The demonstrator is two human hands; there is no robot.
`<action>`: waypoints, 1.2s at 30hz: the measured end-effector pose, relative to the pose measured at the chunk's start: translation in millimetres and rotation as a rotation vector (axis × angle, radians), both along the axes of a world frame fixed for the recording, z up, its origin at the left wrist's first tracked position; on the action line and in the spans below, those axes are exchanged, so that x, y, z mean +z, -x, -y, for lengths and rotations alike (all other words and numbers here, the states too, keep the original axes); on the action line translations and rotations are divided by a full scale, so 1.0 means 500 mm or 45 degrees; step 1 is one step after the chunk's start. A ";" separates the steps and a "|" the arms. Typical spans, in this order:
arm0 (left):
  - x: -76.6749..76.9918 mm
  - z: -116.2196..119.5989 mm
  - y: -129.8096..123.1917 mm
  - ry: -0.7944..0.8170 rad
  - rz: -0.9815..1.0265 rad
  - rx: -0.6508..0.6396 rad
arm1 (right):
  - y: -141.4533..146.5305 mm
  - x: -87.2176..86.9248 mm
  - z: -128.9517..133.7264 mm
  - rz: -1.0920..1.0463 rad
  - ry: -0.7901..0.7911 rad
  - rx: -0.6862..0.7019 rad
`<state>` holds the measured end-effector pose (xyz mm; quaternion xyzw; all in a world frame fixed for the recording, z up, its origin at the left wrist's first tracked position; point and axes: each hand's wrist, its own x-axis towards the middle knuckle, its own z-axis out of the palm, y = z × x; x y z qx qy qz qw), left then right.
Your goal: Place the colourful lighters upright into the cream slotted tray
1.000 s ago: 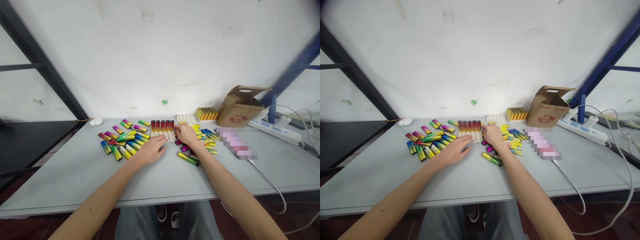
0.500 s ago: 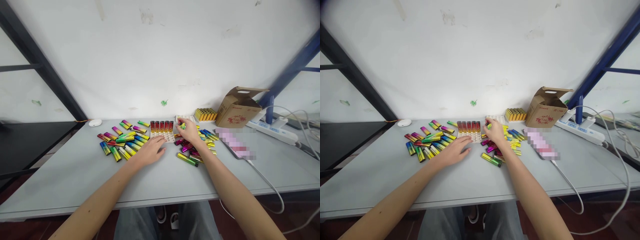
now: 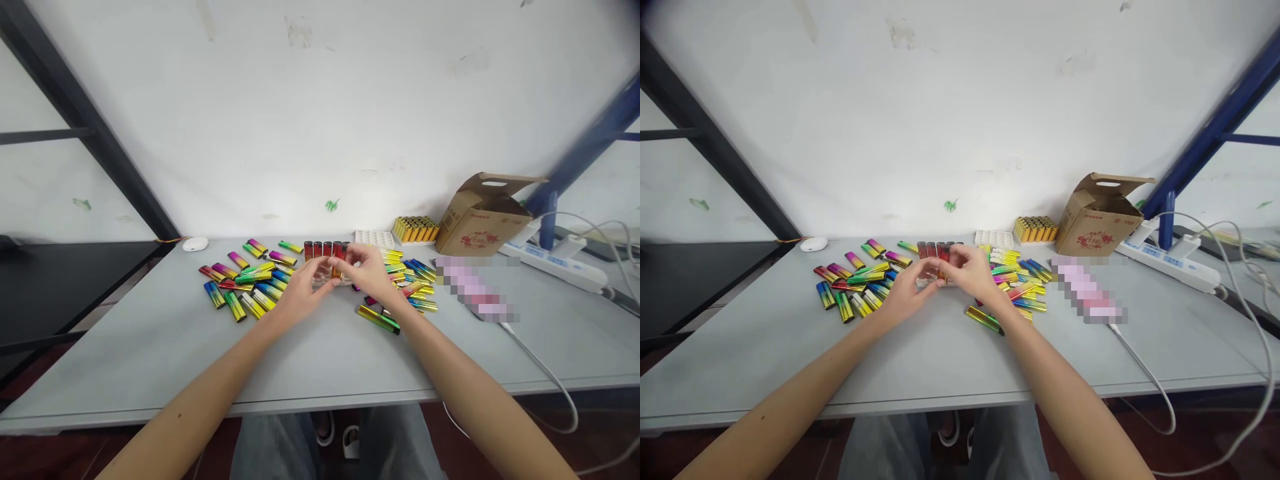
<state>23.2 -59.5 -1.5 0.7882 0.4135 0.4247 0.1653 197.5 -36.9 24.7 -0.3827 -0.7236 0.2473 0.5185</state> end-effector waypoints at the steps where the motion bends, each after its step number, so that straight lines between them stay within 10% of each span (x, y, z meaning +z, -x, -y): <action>1: -0.001 -0.001 -0.001 0.024 0.007 0.009 | 0.008 -0.004 0.005 0.010 0.037 0.063; 10: 0.004 0.008 -0.010 0.143 0.169 0.130 | 0.021 -0.014 0.015 -0.015 0.080 0.052; 18: 0.016 -0.012 -0.001 1.124 1.010 -0.288 | -0.014 0.006 -0.027 -0.658 0.507 0.256; 26: 0.048 0.007 0.006 1.294 1.194 -0.675 | -0.028 0.000 -0.043 -0.777 0.672 0.338; 36: 0.063 0.005 0.013 1.411 1.345 -0.610 | -0.048 -0.016 -0.068 -0.824 0.702 0.142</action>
